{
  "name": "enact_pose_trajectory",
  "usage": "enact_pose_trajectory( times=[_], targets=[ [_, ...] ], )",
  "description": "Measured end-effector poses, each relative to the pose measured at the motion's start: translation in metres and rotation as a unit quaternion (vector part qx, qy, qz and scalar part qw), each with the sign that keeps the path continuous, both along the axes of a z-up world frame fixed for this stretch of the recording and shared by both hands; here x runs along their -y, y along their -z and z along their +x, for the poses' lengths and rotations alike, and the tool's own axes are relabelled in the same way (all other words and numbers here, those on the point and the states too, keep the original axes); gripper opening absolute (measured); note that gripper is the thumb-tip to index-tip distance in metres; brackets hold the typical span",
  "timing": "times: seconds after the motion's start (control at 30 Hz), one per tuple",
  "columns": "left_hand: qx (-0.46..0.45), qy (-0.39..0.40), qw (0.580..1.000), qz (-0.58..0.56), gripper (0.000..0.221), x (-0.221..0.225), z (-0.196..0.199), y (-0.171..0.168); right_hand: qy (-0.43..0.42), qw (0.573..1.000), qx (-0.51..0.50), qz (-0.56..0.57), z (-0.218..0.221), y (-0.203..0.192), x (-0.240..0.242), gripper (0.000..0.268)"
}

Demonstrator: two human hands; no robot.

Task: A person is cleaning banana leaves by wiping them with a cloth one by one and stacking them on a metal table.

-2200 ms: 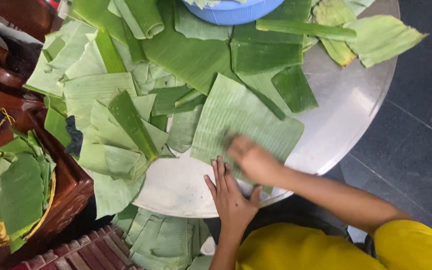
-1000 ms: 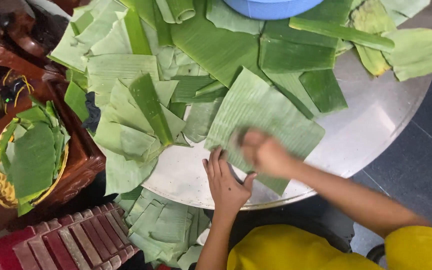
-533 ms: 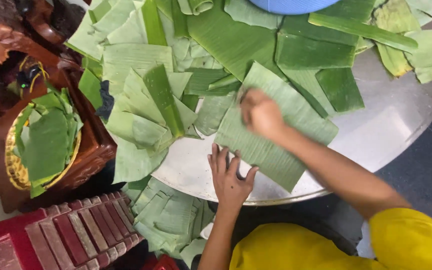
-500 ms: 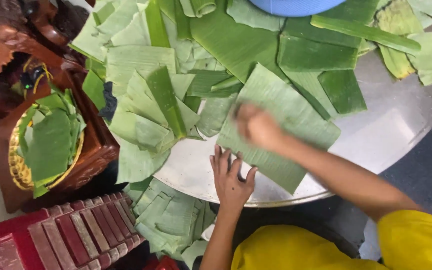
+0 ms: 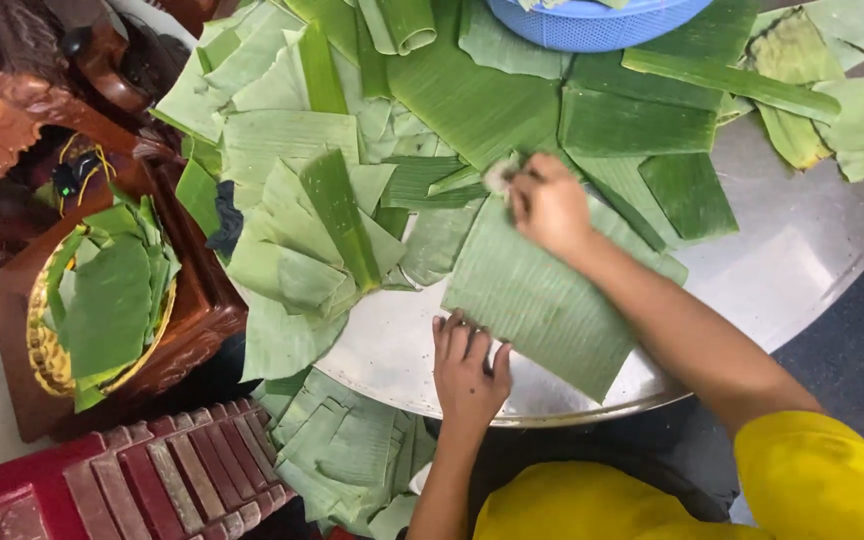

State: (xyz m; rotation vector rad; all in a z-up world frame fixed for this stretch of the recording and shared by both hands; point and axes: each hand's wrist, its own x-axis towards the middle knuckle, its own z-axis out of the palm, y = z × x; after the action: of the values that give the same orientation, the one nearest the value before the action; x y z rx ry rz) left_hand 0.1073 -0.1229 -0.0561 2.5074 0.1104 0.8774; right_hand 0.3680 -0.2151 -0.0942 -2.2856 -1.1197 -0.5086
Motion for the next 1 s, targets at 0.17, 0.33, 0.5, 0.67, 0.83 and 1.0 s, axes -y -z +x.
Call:
enact_pose_trajectory(
  times=[0.17, 0.33, 0.5, 0.67, 0.83, 1.0],
  targets=[
    [-0.003, -0.005, 1.0, -0.016, 0.024, 0.001, 0.002, -0.003, -0.065, 0.997, -0.037, 0.021, -0.056, -0.016, -0.022, 0.029],
    [-0.037, -0.03, 0.999, -0.015, 0.02, 0.001, 0.0, -0.002, 0.06, 0.998, 0.018, 0.01, -0.015, 0.019, 0.02, 0.015],
    [-0.128, -0.042, 0.991, 0.013, 0.077, 0.013, 0.005, -0.043, -0.08, 0.995, -0.061, 0.002, -0.116, -0.061, 0.05, 0.022],
    [-0.202, 0.002, 0.979, 0.0, 0.117, 0.02, 0.002, -0.055, 0.121, 0.992, 0.025, -0.008, -0.073, 0.007, 0.111, 0.01],
    [-0.312, 0.001, 0.95, -0.003, 0.141, 0.029, 0.009, -0.066, 0.013, 0.998, -0.053, 0.0, -0.076, 0.019, 0.125, 0.015],
    [-0.347, 0.008, 0.938, -0.015, 0.145, 0.027, 0.014, -0.062, -0.052, 0.998, -0.024, 0.012, -0.126, -0.015, 0.104, 0.013]
  ],
)
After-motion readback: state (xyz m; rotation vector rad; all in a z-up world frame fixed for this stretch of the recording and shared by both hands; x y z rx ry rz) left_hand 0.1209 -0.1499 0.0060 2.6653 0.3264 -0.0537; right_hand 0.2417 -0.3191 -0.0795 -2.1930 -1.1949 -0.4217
